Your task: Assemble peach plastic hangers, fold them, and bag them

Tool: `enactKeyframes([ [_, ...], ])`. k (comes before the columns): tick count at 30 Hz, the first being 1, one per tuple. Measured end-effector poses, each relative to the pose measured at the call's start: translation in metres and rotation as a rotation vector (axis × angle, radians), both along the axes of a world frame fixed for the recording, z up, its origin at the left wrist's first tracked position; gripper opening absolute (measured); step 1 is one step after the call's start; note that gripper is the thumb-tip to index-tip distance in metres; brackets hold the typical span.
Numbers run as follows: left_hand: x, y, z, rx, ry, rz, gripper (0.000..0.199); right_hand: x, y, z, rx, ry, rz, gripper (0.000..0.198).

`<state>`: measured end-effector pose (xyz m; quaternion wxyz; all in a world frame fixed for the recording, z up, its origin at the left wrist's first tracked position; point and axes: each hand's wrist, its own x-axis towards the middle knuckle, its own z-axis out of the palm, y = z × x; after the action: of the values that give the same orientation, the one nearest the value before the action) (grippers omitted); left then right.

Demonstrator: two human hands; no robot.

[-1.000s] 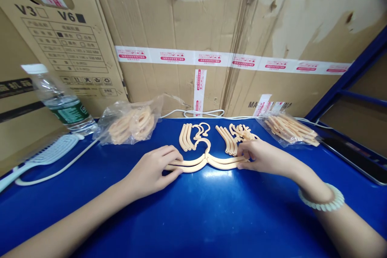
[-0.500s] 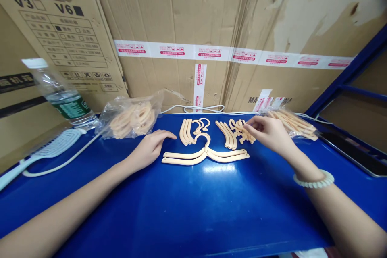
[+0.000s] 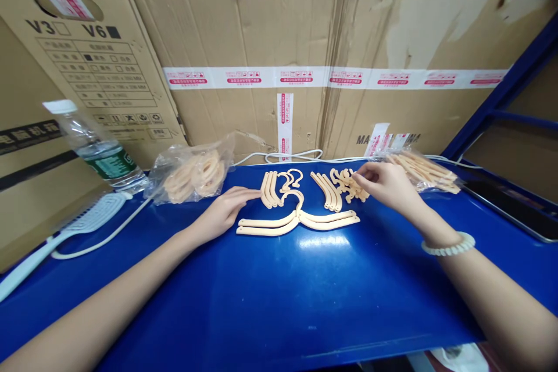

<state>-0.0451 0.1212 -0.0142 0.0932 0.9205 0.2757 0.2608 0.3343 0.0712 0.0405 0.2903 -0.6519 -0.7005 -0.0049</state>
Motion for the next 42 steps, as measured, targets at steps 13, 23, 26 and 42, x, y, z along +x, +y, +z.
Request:
enactKeyframes([
  [13,0.003,0.0,0.001,-0.039,0.062,-0.015,0.057,-0.004,0.001,-0.009,-0.033,-0.043,0.062,0.028],
  [23,0.001,-0.001,0.0,-0.015,0.045,-0.037,0.045,-0.008,0.003,-0.012,-0.035,-0.011,0.116,0.025],
  [26,0.0,-0.002,-0.001,-0.006,0.033,-0.029,0.039,-0.013,0.004,-0.013,-0.002,-0.011,0.19,0.027],
  [42,-0.001,-0.002,-0.008,0.023,-0.031,0.008,0.026,-0.076,0.101,-0.003,-0.142,-0.323,0.7,0.022],
])
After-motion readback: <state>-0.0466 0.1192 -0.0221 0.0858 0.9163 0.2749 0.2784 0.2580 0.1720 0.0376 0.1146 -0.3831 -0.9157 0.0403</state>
